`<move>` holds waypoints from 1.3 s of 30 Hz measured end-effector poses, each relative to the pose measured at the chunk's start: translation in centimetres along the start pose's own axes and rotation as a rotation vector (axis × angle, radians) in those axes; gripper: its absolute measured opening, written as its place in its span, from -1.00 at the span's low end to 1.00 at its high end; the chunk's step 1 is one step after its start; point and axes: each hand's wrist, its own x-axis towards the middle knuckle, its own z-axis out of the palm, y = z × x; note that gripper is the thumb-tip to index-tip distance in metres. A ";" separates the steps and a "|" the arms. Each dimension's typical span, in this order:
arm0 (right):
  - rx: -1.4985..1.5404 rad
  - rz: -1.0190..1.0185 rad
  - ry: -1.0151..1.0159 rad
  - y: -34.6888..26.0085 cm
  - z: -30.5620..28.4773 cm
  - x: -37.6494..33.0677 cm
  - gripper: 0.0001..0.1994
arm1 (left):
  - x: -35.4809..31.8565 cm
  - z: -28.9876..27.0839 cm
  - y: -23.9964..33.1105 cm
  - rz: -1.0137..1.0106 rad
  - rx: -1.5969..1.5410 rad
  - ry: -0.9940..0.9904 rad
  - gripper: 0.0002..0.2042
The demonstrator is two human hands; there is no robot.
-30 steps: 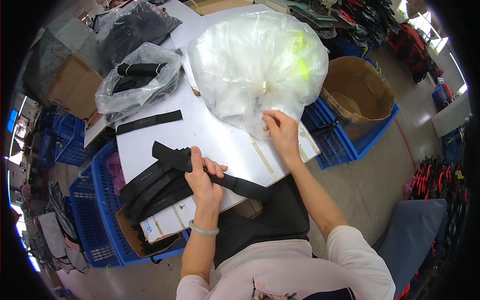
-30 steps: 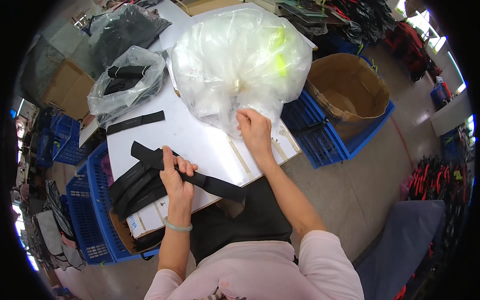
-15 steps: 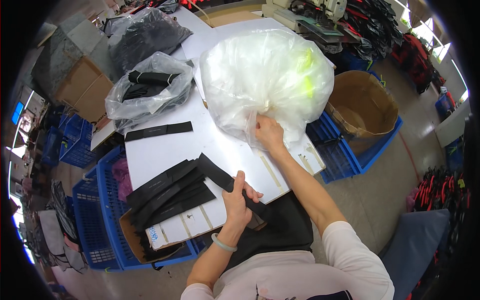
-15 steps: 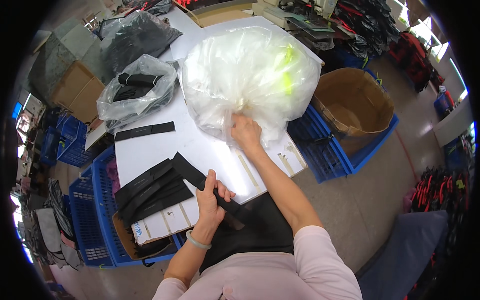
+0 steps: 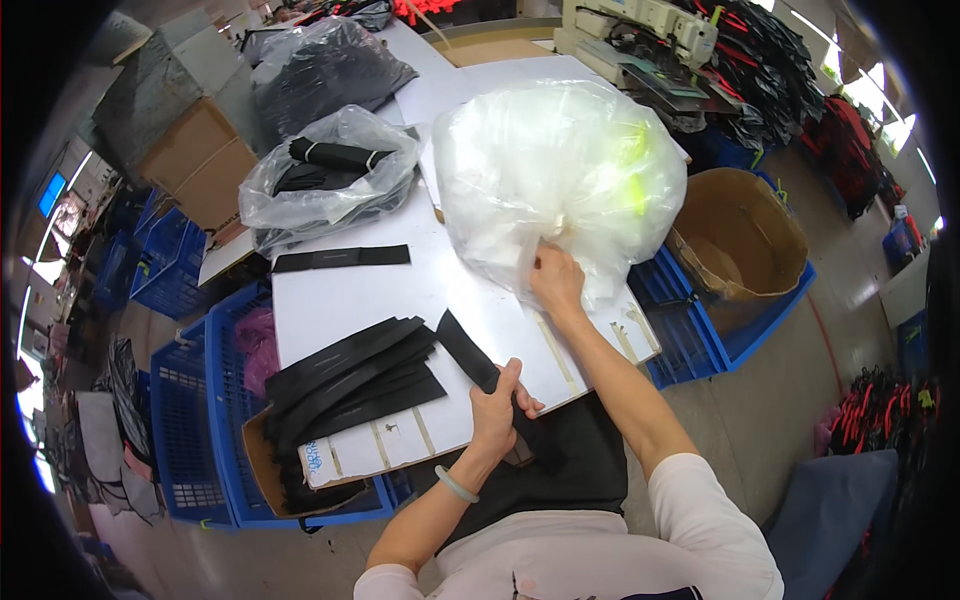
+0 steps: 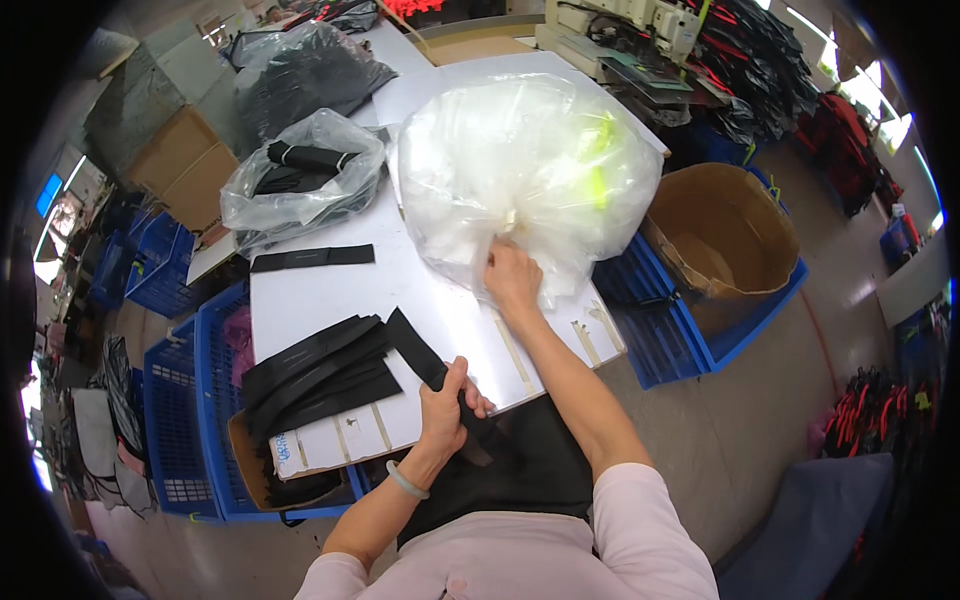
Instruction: Applying white adhesive strips to black fabric straps on a workbench in a factory setting.
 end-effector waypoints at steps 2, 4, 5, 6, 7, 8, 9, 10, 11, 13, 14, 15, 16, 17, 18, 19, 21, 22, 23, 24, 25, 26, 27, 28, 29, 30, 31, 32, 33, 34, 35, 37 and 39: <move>0.089 0.076 0.081 1.1 0.1 -0.2 -0.77 | 0.0 0.5 0.3 0.007 -0.004 0.021 -0.71; 0.059 0.054 0.027 0.9 -0.2 -0.1 -0.77 | 0.2 0.3 0.4 0.004 0.005 -0.016 -0.69; 0.005 -0.005 0.022 -0.2 -1.0 -0.3 -0.79 | 0.4 0.2 0.5 0.005 -0.003 -0.018 -0.68; -0.049 -0.065 0.020 -1.0 -1.3 -0.3 -0.80 | 0.5 0.0 0.6 0.012 -0.010 -0.005 -0.68; -0.048 -0.071 0.017 -1.2 -1.1 -0.2 -0.80 | 0.7 0.0 0.5 0.010 0.006 0.007 -0.69; -0.091 -0.059 -0.007 -1.4 -0.8 0.0 -0.79 | 0.9 0.0 0.6 0.011 0.023 0.017 -0.69; -0.133 -0.049 -0.027 -1.5 -0.5 0.3 -0.78 | 0.9 0.1 0.8 0.020 0.020 0.017 -0.69; -0.132 -0.055 -0.020 -0.9 0.1 0.4 -0.78 | 0.9 0.3 0.8 0.011 0.019 0.018 -0.70; -0.139 -0.045 0.030 -0.2 0.9 0.3 -0.77 | 1.0 0.4 0.9 0.006 0.020 0.015 -0.71; -0.053 -0.040 0.169 0.8 0.9 0.0 -0.78 | 0.7 0.7 0.5 0.016 0.027 0.003 -0.72; 0.043 -0.048 0.257 0.9 0.5 -0.4 -0.80 | 0.7 0.7 0.4 0.015 0.033 -0.001 -0.72; 0.162 0.046 0.211 1.4 0.1 -0.3 -0.82 | 0.7 0.6 0.3 0.007 0.016 -0.003 -0.71; 0.280 0.136 0.159 2.0 -0.4 -0.1 -0.83 | 0.5 0.4 0.2 -0.003 -0.004 -0.005 -0.70; 0.299 0.185 0.141 1.5 -1.6 -0.4 -0.84 | 0.2 0.2 0.2 -0.011 -0.019 0.008 -0.70; 0.316 0.237 0.121 1.1 -2.9 -0.9 -0.84 | 0.2 0.0 0.4 0.009 -0.020 0.000 -0.70; 0.301 0.162 0.158 -0.3 -4.9 -2.4 -0.86 | -0.1 -0.3 0.6 -0.016 -0.057 0.035 -0.70; 0.328 0.039 0.177 -2.2 -9.3 -6.5 -0.89 | -0.2 -0.9 0.3 -0.044 -0.123 0.017 -0.73; 0.371 -0.014 0.153 -2.6 -10.8 -8.3 -0.90 | 0.0 -0.4 0.7 -0.043 -0.124 0.003 -0.73; 0.315 -0.241 0.185 -2.5 -11.2 -9.6 -0.88 | -0.1 0.3 1.1 -0.038 -0.126 -0.036 -0.74; 0.254 -0.460 0.213 -2.5 -11.7 -10.7 -0.86 | -0.3 0.9 1.4 -0.039 -0.125 -0.074 -0.73; 0.249 -0.452 0.209 -2.8 -12.0 -11.0 -0.86 | 0.0 1.3 1.7 -0.015 -0.189 -0.107 -0.67; 0.221 -0.552 0.160 -3.2 -12.2 -11.3 -0.86 | 0.1 1.8 2.2 -0.030 -0.191 -0.101 -0.67; 0.189 -0.643 0.108 -3.4 -12.2 -11.4 -0.85 | 0.3 2.5 3.0 0.038 -0.148 -0.119 -0.67; 0.189 -0.619 0.084 -3.4 -11.9 -11.3 -0.85 | 0.5 2.7 3.5 0.101 -0.106 -0.125 -0.67; 0.391 -0.497 -0.012 -3.5 -11.6 -11.1 -0.85 | 0.5 2.7 3.9 0.116 -0.122 -0.144 -0.68; 0.589 -0.357 -0.103 -3.5 -11.6 -11.1 -0.85 | 0.5 2.6 4.3 0.127 -0.139 -0.158 -0.69; 0.590 -0.332 -0.153 -4.0 -12.2 -11.0 -0.85 | 0.3 2.5 4.9 0.141 -0.135 -0.187 -0.68; 0.597 -0.304 -0.205 -4.4 -12.7 -11.0 -0.85 | 0.0 2.3 5.2 0.153 -0.128 -0.211 -0.67; 0.614 -0.328 -0.188 -4.4 -12.9 -11.0 -0.85 | -0.2 2.1 5.3 0.168 -0.130 -0.255 -0.64; 0.635 -0.363 -0.169 -4.4 -12.8 -10.9 -0.86 | -0.3 1.8 5.5 0.193 -0.131 -0.299 -0.61; 0.687 -0.356 -0.163 -4.1 -12.5 -10.8 -0.88 | -0.4 1.6 5.6 0.161 -0.131 -0.284 -0.61; 0.806 -0.254 -0.250 -3.3 -12.3 -11.2 -0.91 | -0.7 1.3 5.7 0.183 -0.035 -0.325 -0.55; 1.019 -0.094 -0.388 -3.3 -12.8 -11.7 -0.95 | -0.9 1.0 5.6 0.190 -0.039 -0.368 -0.54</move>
